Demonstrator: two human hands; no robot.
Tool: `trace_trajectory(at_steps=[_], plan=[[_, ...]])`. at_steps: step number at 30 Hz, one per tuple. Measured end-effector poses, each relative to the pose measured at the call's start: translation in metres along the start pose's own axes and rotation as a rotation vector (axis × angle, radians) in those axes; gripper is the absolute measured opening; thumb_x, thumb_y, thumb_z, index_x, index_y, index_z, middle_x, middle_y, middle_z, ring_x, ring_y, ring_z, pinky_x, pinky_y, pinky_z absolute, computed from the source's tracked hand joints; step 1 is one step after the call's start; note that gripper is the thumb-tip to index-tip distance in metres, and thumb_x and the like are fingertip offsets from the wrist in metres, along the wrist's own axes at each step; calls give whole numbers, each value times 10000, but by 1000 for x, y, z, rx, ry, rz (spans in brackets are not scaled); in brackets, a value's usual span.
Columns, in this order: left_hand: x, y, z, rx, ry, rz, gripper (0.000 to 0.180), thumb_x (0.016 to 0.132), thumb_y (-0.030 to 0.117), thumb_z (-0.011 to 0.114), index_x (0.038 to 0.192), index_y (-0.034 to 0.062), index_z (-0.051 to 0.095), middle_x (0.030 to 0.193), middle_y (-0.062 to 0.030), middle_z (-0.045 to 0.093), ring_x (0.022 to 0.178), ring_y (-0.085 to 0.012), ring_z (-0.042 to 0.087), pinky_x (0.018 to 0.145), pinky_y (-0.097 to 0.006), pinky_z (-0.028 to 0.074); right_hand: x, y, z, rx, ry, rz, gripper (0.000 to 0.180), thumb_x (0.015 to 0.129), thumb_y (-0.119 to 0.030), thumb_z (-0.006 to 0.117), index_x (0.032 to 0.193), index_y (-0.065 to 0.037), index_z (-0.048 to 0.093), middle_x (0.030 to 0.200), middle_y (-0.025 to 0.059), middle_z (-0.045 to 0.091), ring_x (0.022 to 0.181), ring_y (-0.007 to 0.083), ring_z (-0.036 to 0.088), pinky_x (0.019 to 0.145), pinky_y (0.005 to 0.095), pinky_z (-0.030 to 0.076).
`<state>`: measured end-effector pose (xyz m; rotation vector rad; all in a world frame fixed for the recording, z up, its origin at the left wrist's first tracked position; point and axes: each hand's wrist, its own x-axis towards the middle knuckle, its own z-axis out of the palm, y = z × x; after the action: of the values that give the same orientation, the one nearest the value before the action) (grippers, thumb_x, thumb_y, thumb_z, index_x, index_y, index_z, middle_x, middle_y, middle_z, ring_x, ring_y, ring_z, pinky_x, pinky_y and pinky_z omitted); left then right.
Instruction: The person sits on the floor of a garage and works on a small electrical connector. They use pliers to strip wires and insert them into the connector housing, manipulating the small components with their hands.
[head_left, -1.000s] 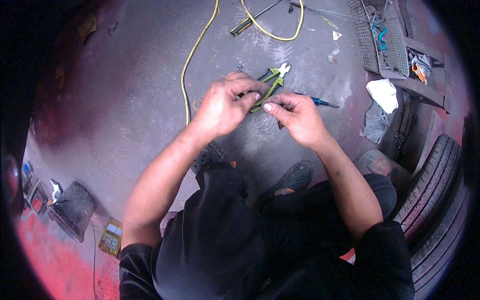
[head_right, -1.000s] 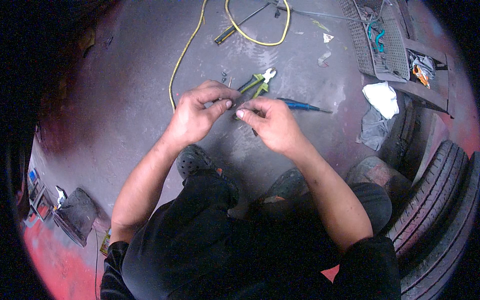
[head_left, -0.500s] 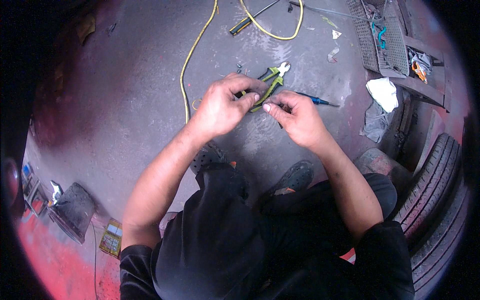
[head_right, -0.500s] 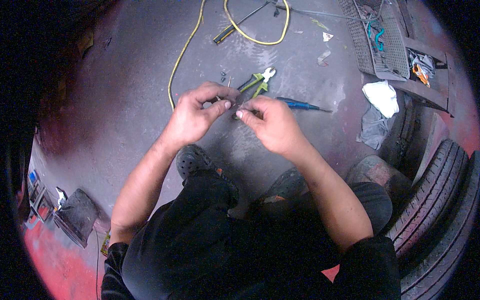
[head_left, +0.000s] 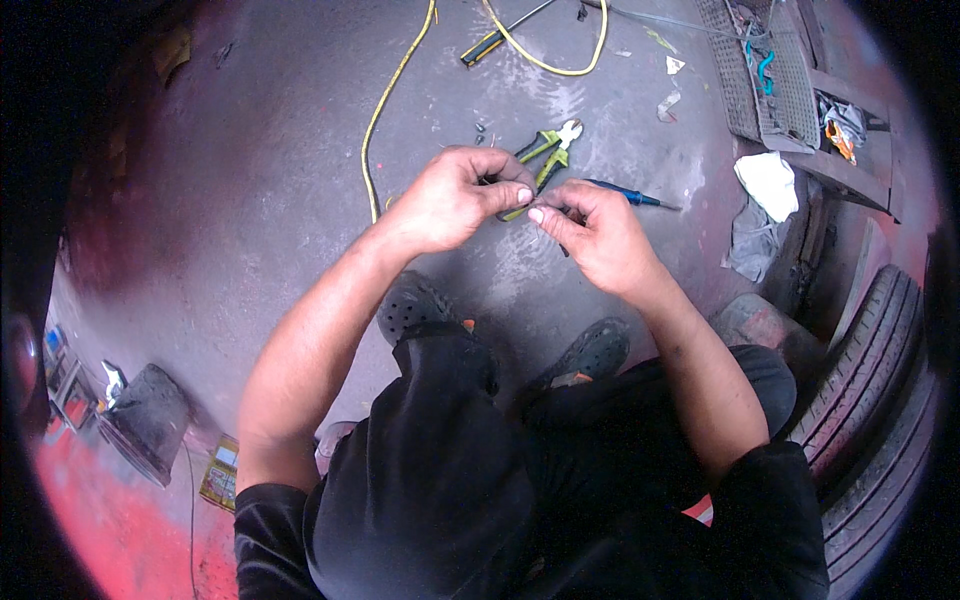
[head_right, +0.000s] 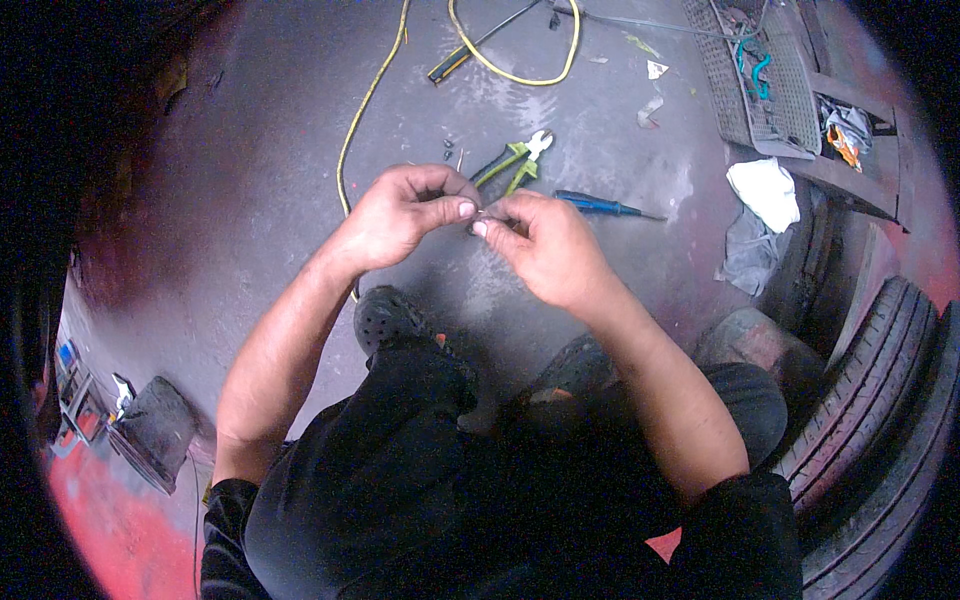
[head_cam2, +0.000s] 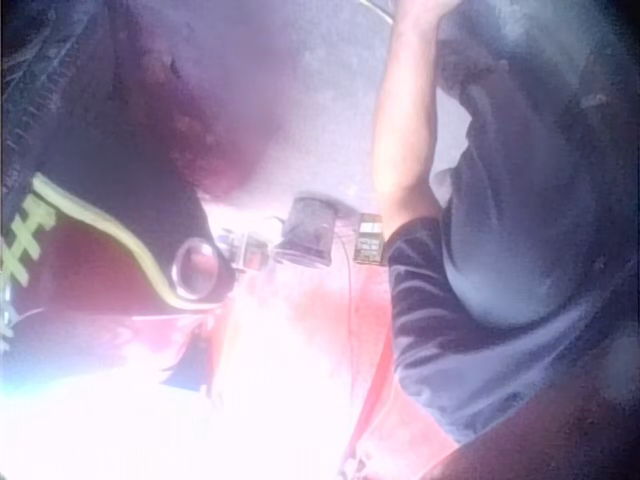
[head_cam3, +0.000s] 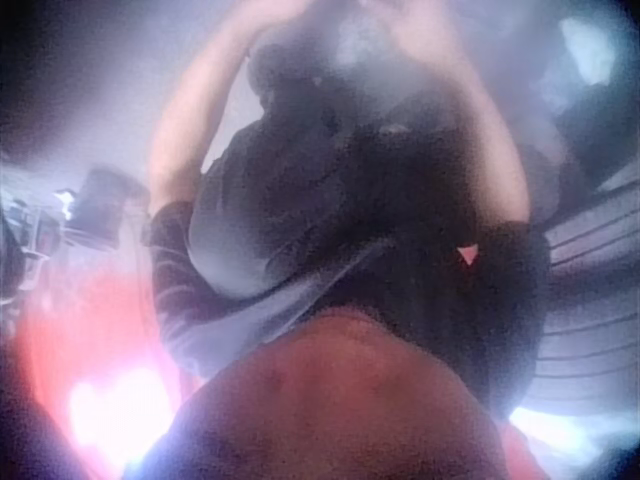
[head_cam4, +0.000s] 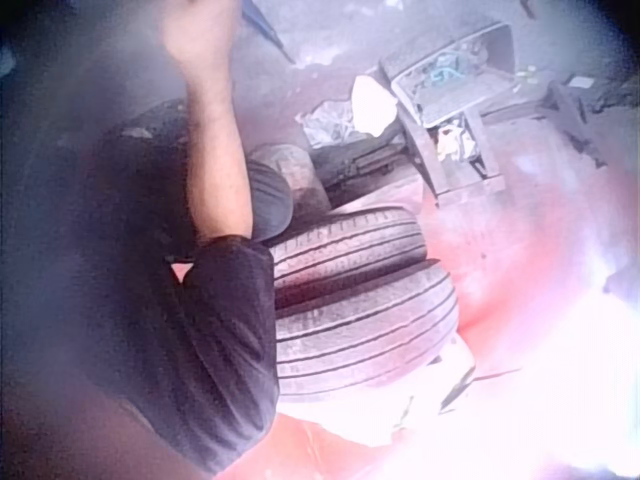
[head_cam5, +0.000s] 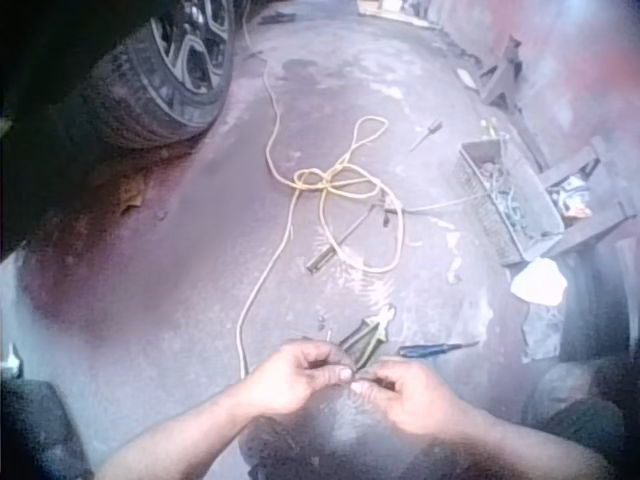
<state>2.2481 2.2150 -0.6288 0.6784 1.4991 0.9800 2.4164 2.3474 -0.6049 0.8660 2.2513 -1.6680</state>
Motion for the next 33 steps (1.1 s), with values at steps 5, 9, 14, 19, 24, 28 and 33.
trace_trajectory(at_steps=[5,9,14,19,24,28,33], plan=[[-8,-2,4,79,95,136,165,873,163,709,953,18,703,941,-68,704,912,-162,644,838,-336,498,2,-5,-1,29,-54,95,278,889,-264,700,965,4,701,780,120,660,700,181,609,641,342,473],[-10,-2,6,250,150,261,155,871,154,699,949,19,696,949,-102,696,926,-201,657,834,-352,498,2,-5,-1,50,-85,101,279,891,-261,700,972,6,697,769,130,658,704,186,608,664,348,478],[-11,4,9,254,104,143,171,874,157,681,956,7,678,932,-125,683,930,-233,660,836,-366,496,3,-6,-2,5,-73,46,282,896,-259,696,975,12,688,781,147,657,702,200,604,674,358,478],[-12,2,8,249,76,181,158,881,141,670,961,5,669,950,-126,678,931,-232,656,841,-366,493,2,-6,-5,47,-111,79,268,901,-253,694,957,8,683,749,111,630,679,156,582,642,336,464],[-12,3,8,259,75,328,116,867,94,688,948,12,683,954,-102,682,929,-209,649,842,-345,497,6,5,-10,291,-268,171,252,931,-270,674,908,-19,676,717,-14,574,643,71,526,579,266,424],[-14,1,12,0,40,210,114,852,89,709,942,20,713,930,-69,688,915,-173,642,841,-327,500,7,12,-15,474,-403,206,268,952,-303,648,858,-52,659,712,-49,568,628,64,514,563,244,415],[-16,0,15,-147,-4,179,123,848,105,722,939,21,721,903,-56,689,905,-153,635,835,-320,499,6,16,-18,544,-483,226,305,962,-349,624,842,-70,654,711,-40,584,626,66,524,565,235,414]])
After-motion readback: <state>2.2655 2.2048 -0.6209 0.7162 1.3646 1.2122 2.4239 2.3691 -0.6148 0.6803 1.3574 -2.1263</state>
